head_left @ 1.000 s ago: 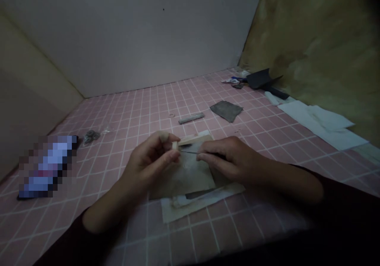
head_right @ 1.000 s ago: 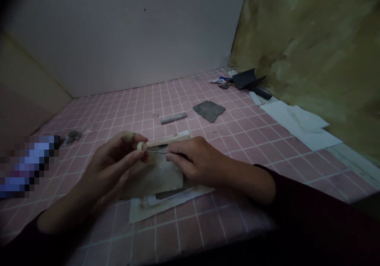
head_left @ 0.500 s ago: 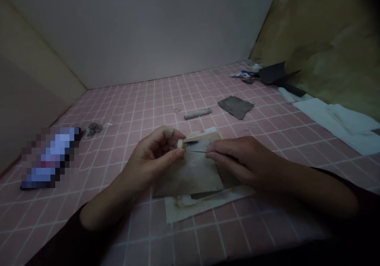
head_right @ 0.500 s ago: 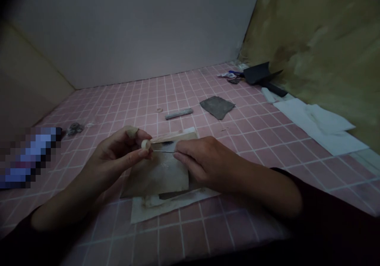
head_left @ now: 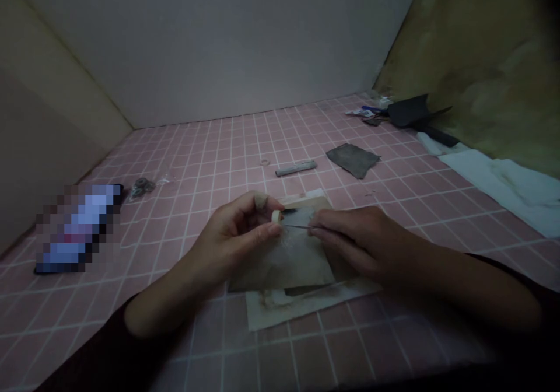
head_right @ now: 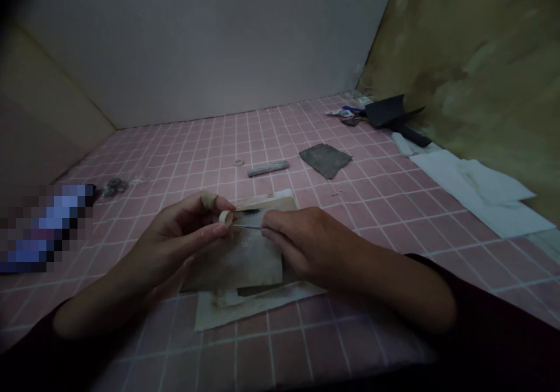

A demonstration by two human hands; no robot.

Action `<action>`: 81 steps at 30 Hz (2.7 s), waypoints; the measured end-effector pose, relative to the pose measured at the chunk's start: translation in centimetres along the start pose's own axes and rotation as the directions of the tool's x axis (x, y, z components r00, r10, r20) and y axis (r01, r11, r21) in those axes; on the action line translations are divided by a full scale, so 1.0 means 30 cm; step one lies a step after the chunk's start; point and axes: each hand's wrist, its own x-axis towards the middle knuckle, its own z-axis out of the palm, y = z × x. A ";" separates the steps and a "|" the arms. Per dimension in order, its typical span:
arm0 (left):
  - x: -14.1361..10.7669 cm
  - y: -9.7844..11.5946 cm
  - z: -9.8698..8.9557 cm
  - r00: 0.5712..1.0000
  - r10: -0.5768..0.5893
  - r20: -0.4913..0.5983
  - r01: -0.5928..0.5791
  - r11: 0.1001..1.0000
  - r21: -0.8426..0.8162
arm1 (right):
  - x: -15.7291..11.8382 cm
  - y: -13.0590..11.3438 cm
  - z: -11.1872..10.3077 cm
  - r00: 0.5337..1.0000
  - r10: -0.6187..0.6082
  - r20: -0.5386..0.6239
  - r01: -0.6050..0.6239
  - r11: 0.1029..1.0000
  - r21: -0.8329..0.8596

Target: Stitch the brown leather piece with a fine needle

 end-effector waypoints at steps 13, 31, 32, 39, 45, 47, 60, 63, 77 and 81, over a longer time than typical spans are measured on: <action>0.005 -0.013 -0.016 0.990 -0.107 0.091 0.122 0.977 -0.176 | -0.009 -0.011 -0.011 0.998 -0.027 -0.065 0.027 1.000 0.001; 0.006 -0.069 0.020 0.996 -0.018 0.089 0.011 0.997 0.081 | -0.011 0.022 0.042 0.997 -0.081 -0.002 0.077 0.962 -0.263; 0.006 -0.068 0.022 0.996 -0.019 0.085 0.013 0.997 0.077 | -0.011 0.021 0.044 0.997 -0.083 -0.006 0.078 0.959 -0.274; 0.011 -0.063 0.018 0.993 -0.067 0.096 0.049 0.983 0.175 | -0.010 0.018 0.049 0.994 -0.109 -0.032 0.095 0.952 -0.291; -0.005 -0.030 0.008 0.966 0.209 0.154 -0.259 0.749 0.610 | -0.010 -0.008 0.023 0.998 -0.056 0.018 0.058 0.987 -0.147; -0.015 -0.021 0.008 0.927 0.299 0.227 -0.368 0.605 0.706 | -0.003 -0.018 0.003 0.996 -0.031 0.089 0.026 0.998 0.053; -0.010 -0.020 0.012 0.955 0.260 0.146 -0.290 0.699 0.653 | -0.012 -0.013 0.019 0.998 -0.069 -0.013 0.065 0.983 -0.170; -0.012 -0.020 0.009 0.911 0.341 0.233 -0.391 0.528 0.754 | -0.003 -0.020 -0.004 0.995 -0.040 0.093 0.035 0.998 0.049; -0.007 -0.019 0.003 0.925 0.298 0.234 -0.365 0.537 0.760 | 0.003 -0.001 0.004 0.988 -0.025 0.154 0.009 0.995 0.104; -0.005 -0.019 0.007 0.930 0.278 0.238 -0.360 0.573 0.737 | 0.007 0.002 -0.005 0.985 -0.036 0.166 0.021 0.995 0.095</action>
